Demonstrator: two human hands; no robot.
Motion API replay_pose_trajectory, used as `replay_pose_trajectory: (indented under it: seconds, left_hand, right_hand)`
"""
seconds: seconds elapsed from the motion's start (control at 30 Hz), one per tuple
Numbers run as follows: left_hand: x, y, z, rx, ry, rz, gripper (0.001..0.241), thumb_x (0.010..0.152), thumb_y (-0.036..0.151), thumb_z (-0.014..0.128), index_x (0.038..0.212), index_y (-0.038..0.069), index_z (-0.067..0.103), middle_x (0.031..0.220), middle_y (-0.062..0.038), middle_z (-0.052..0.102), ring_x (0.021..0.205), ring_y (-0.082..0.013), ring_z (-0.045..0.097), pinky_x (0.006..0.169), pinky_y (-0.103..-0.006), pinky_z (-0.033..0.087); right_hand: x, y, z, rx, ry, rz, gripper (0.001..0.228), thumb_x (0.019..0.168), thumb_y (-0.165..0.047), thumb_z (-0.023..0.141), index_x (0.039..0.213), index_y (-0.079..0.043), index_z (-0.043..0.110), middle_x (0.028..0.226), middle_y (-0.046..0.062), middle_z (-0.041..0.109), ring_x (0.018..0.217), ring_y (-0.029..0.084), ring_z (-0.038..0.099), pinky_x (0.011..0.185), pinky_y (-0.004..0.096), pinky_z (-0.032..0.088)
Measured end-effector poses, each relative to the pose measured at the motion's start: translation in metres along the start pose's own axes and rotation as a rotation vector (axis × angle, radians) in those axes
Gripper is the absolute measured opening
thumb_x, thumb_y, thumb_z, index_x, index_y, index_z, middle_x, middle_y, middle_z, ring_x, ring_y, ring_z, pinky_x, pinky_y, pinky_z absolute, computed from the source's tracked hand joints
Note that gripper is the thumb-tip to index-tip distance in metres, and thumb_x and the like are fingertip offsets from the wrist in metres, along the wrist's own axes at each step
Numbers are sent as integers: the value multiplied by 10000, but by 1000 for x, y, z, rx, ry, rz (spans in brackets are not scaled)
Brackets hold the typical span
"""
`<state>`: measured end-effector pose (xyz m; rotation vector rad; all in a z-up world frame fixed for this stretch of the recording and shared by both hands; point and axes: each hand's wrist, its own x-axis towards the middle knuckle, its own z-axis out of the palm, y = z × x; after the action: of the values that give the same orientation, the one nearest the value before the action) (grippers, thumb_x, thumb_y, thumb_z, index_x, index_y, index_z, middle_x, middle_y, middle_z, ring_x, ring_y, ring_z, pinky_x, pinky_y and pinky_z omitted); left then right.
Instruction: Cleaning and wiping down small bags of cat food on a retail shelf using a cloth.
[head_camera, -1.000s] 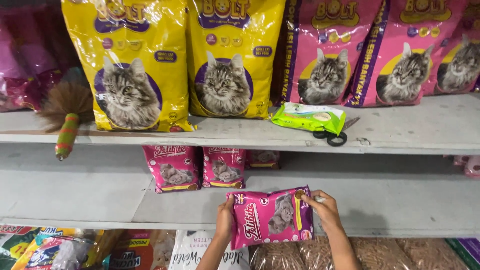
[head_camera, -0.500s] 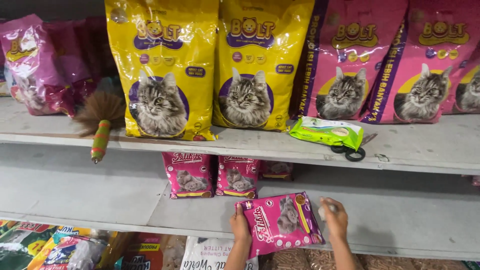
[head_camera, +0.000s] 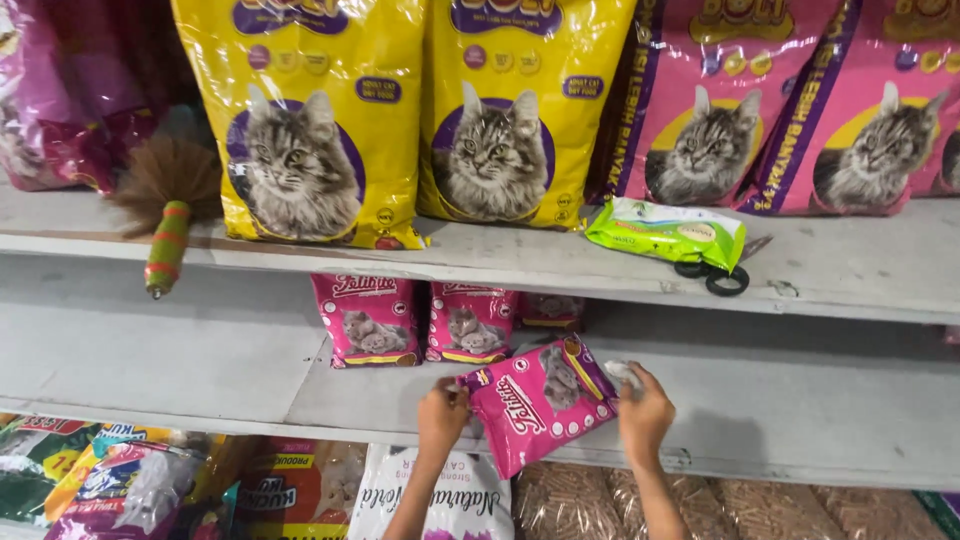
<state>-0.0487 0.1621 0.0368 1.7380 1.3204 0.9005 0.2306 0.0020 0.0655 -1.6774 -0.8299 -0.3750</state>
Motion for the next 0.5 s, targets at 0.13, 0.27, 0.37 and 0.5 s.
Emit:
replay_pose_trajectory:
  seconds: [0.13,0.27,0.37,0.5]
  left_hand:
    - [-44,4,-16,223,-1,214,190,927,272,655,1048,140,590,717,-95,776,686,-362,730,631,-489,531]
    - [-75,18,-24,-154,-568,-172,293,1004,262,644,882,4,709,743,-132,774,554,-200,735,474,-285,617]
    - [-74,-1,-8,-388,-620,-206,239,1007,169,615,982,-57,690,777,-225,762,629,-261,769,555,-332,679]
    - [-72,-21,6,-433,-517,-125,172,971,66,571,834,-10,643,672,-207,725,573,-245,756,557,-318,676]
  right_hand:
    - [-24,-2,24,-288,-248,-35,336,932,-109,659,1238,-232,721,959,-35,809,390,59,515,368,223,468]
    - [-54,-32,35,-377,-403,-231,382,975,-110,500,1341,-39,585,1410,167,609,1079,234,733,890,365,452]
    - [-86,-68,29,-416,-460,-351,511,1032,-255,412,1503,-62,371,1571,185,393,1306,245,485,891,300,419]
    - [-137,-86,27,-486,-492,-616,668,1085,-472,315,1589,-46,210,1695,144,140,1569,260,114,1282,390,92]
